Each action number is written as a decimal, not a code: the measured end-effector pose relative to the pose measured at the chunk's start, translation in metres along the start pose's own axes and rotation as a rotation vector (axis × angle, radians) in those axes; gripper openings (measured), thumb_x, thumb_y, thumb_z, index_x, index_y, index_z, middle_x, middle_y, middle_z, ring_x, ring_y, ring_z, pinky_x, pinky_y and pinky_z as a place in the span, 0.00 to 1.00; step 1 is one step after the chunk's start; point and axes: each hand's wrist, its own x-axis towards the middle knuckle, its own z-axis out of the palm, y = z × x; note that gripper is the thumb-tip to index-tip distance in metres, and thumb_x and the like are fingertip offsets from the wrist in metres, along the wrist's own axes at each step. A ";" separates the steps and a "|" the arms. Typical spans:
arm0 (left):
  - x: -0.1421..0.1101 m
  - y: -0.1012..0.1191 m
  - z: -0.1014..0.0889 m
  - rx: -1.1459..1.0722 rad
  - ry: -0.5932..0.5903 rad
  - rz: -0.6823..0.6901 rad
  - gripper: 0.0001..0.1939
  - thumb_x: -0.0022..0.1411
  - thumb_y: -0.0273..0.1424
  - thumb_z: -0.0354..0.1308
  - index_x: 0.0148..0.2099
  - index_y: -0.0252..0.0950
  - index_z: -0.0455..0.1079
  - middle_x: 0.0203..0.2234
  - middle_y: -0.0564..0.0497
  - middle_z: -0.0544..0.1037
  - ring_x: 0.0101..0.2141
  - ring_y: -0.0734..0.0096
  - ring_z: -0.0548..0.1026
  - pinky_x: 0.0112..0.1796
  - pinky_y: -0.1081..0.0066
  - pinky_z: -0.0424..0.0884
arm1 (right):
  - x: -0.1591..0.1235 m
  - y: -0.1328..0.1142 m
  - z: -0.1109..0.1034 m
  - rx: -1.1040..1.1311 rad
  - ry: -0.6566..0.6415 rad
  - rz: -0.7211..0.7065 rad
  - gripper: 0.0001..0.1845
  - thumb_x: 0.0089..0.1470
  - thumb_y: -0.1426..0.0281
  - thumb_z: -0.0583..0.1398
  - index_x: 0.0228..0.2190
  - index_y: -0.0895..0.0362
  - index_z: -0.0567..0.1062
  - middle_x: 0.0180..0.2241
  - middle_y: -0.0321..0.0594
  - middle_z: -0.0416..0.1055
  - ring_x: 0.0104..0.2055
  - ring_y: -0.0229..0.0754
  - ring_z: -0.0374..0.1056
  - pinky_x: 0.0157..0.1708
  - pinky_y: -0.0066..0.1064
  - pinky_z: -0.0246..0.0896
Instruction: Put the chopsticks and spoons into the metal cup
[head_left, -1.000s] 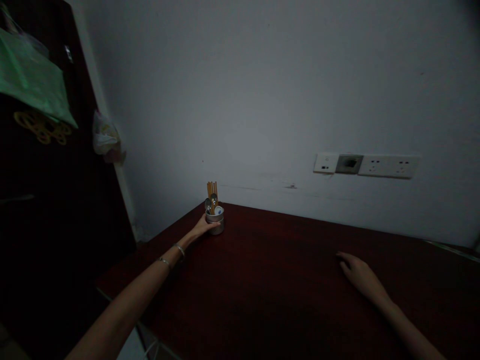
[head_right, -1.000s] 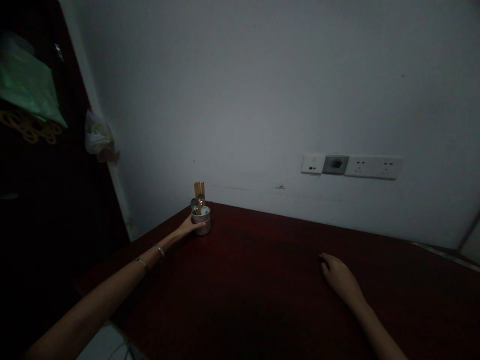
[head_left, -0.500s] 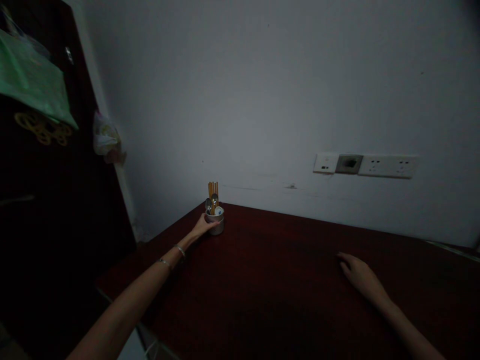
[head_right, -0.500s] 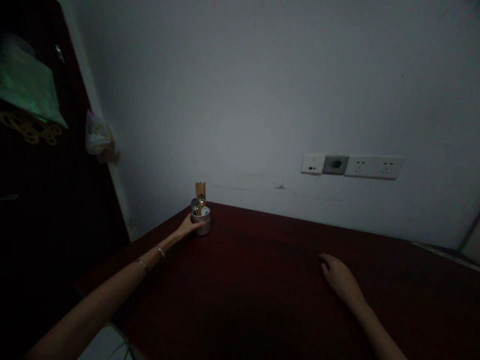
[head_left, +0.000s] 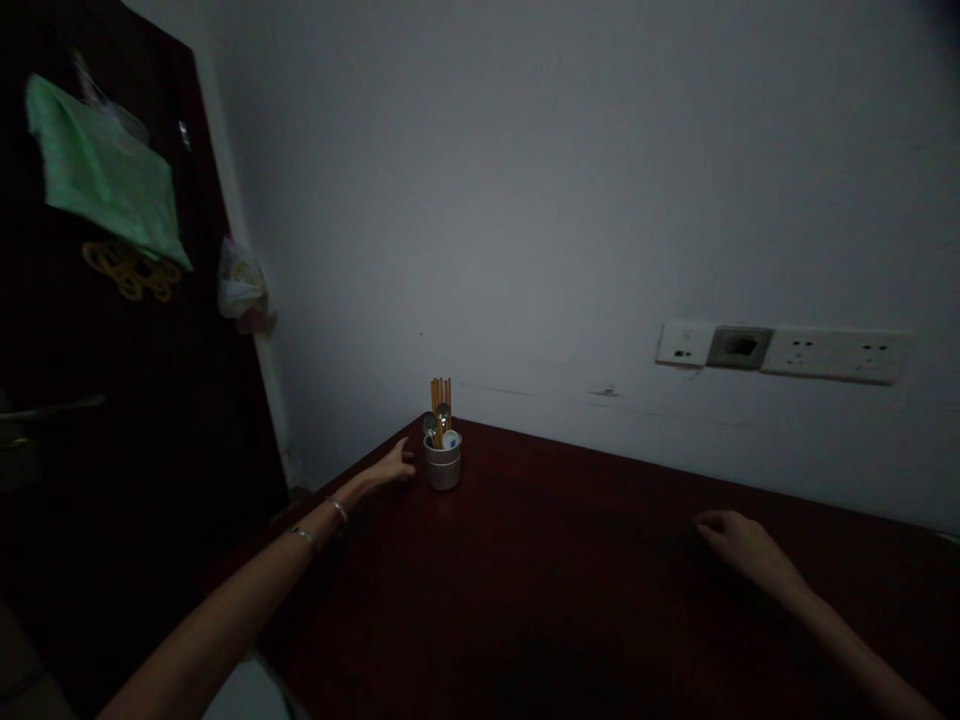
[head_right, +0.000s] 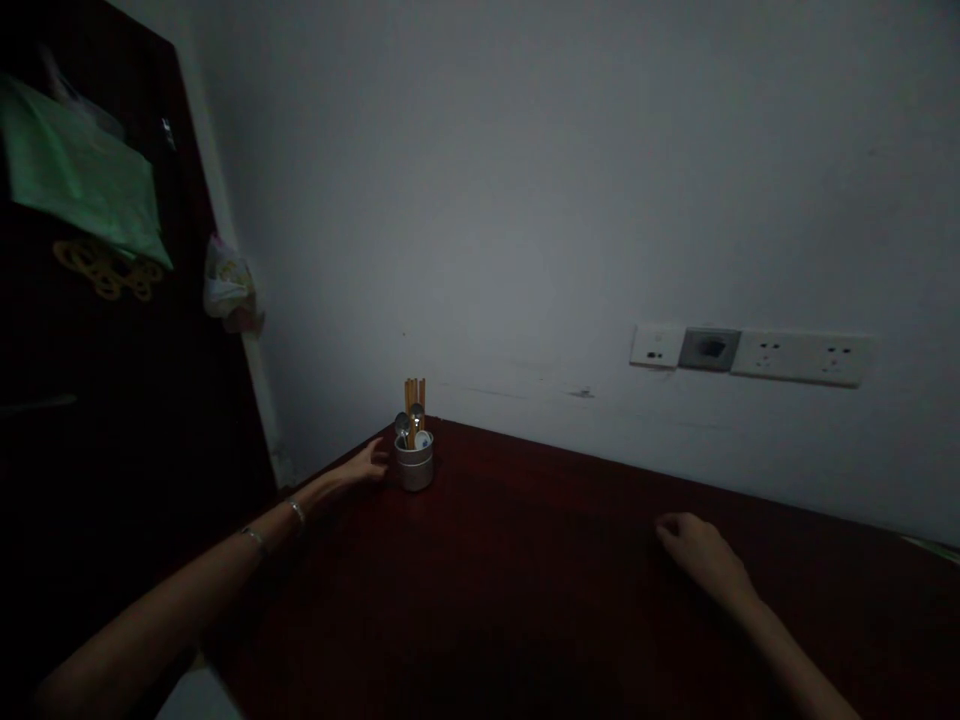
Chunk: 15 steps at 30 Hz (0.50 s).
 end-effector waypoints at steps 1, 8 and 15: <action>0.002 0.003 -0.006 -0.015 0.048 -0.028 0.44 0.37 0.19 0.65 0.58 0.35 0.53 0.44 0.37 0.69 0.32 0.63 0.74 0.31 0.65 0.70 | 0.010 -0.018 -0.001 0.043 0.009 -0.001 0.15 0.45 0.65 0.55 0.30 0.56 0.80 0.35 0.47 0.76 0.39 0.51 0.72 0.38 0.35 0.64; 0.013 0.055 -0.013 -0.147 0.379 0.021 0.16 0.47 0.17 0.54 0.40 0.33 0.67 0.31 0.47 0.73 0.26 0.74 0.71 0.27 0.75 0.66 | 0.053 -0.189 0.028 0.513 -0.135 -0.193 0.15 0.44 0.67 0.57 0.33 0.61 0.79 0.35 0.45 0.76 0.36 0.43 0.72 0.35 0.30 0.64; 0.026 0.098 -0.005 -0.819 0.471 0.020 0.14 0.43 0.15 0.48 0.31 0.36 0.65 0.28 0.51 0.72 0.28 0.76 0.73 0.34 0.73 0.69 | 0.068 -0.322 0.072 0.703 -0.244 -0.315 0.15 0.45 0.70 0.58 0.35 0.62 0.78 0.32 0.42 0.76 0.32 0.39 0.71 0.33 0.28 0.64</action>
